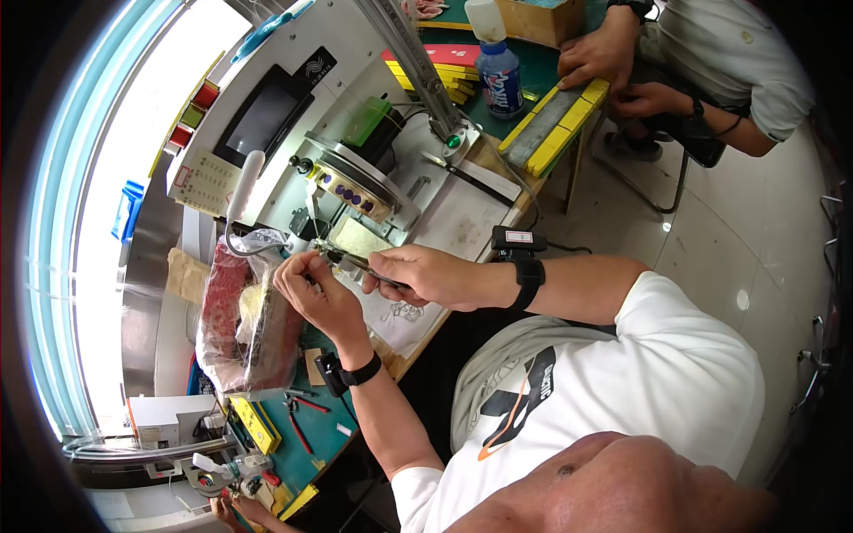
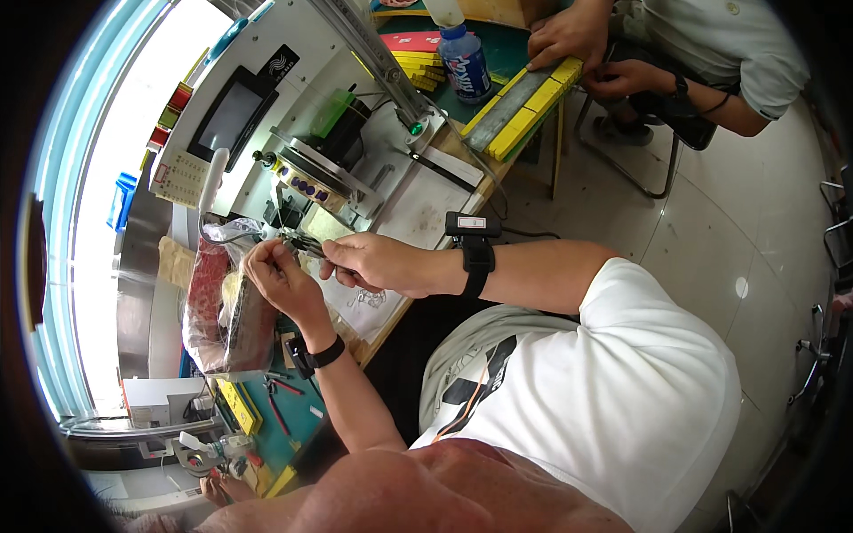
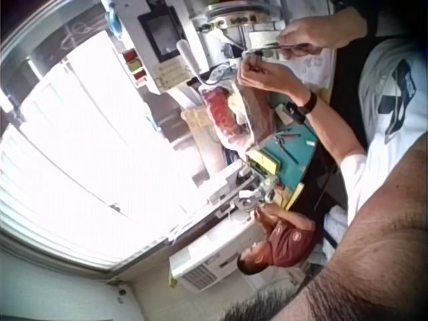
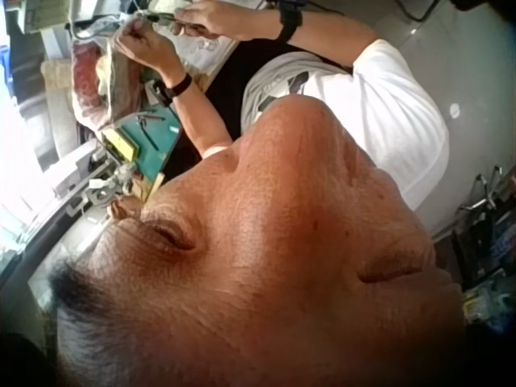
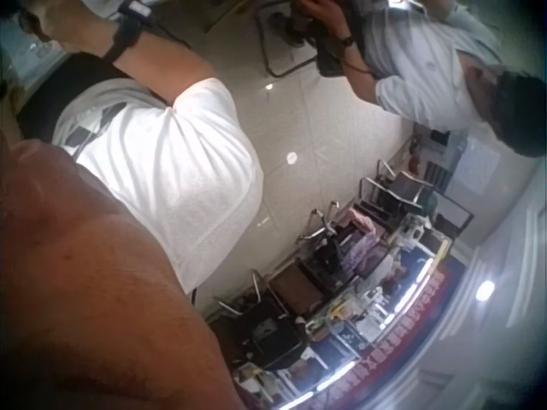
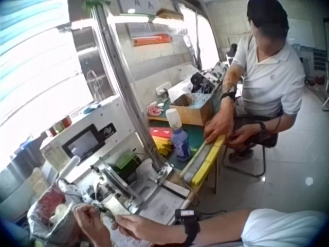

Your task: Assembling small metal or electronic components using a winding machine and hand tools.

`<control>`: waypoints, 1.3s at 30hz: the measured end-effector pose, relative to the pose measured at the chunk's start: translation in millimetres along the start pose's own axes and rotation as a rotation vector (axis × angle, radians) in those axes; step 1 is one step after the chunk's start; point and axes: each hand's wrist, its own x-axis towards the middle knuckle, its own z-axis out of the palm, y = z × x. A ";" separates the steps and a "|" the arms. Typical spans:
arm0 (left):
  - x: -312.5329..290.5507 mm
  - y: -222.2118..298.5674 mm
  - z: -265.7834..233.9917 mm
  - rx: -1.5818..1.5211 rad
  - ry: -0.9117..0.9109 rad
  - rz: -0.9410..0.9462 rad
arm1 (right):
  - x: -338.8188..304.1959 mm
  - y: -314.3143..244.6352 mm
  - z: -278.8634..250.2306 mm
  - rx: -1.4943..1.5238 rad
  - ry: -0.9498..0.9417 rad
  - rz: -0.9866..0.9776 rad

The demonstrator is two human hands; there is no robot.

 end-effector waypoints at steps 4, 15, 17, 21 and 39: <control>-0.1 0.4 0.4 0.009 -0.005 -0.004 | 1.2 4.6 -0.3 0.012 -0.011 -0.001; 3.7 7.5 2.4 0.035 0.025 0.039 | 2.9 -2.1 1.3 0.112 0.023 0.046; 5.7 7.6 0.9 0.046 0.019 0.060 | 5.1 -6.0 3.4 0.165 0.045 0.088; 5.3 4.7 -0.2 0.044 0.034 0.086 | 20.3 -1.8 -0.4 0.250 0.022 0.107; 3.8 5.1 0.3 0.036 0.053 0.069 | 54.5 -10.0 3.2 0.338 -0.011 0.134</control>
